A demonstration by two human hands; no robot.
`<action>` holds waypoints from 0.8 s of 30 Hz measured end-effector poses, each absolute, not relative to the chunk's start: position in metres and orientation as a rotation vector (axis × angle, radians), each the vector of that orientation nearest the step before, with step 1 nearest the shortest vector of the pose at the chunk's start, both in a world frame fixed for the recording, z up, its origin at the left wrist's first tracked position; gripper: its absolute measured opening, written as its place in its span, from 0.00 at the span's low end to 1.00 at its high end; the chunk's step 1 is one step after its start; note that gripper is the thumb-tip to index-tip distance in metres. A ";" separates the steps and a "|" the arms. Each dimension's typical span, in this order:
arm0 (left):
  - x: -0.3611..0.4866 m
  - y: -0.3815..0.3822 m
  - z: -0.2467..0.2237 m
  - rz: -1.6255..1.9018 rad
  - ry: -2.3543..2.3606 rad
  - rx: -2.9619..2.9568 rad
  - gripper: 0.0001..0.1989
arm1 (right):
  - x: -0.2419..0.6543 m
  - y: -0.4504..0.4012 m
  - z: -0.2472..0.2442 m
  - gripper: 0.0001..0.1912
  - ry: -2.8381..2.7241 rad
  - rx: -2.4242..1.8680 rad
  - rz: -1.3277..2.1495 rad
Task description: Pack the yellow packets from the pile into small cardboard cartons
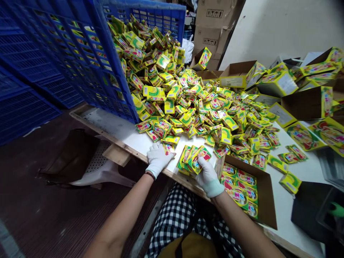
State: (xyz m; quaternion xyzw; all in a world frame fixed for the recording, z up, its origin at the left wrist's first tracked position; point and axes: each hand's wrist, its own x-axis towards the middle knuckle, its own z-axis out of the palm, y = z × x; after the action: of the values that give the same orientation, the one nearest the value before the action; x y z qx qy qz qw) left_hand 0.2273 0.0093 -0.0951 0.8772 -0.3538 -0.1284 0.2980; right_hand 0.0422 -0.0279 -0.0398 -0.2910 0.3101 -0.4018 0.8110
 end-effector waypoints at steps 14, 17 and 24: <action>0.239 0.026 -0.085 -0.595 -1.039 1.678 0.19 | 0.036 -0.039 -0.028 0.22 0.692 -1.696 -0.680; 0.263 0.019 -0.080 -0.646 -1.147 1.618 0.18 | 0.058 -0.045 -0.020 0.22 0.304 -2.526 -0.308; 0.293 0.000 -0.099 -0.869 -1.276 1.509 0.19 | 0.116 -0.048 -0.045 0.15 0.262 -3.129 -0.008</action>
State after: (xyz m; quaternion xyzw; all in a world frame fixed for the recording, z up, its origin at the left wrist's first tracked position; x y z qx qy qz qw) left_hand 0.2929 -0.0004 -0.0991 0.6162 -0.5211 -0.3550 0.4719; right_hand 0.1163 -0.0479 -0.0446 -0.9965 0.0835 -0.0024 0.0010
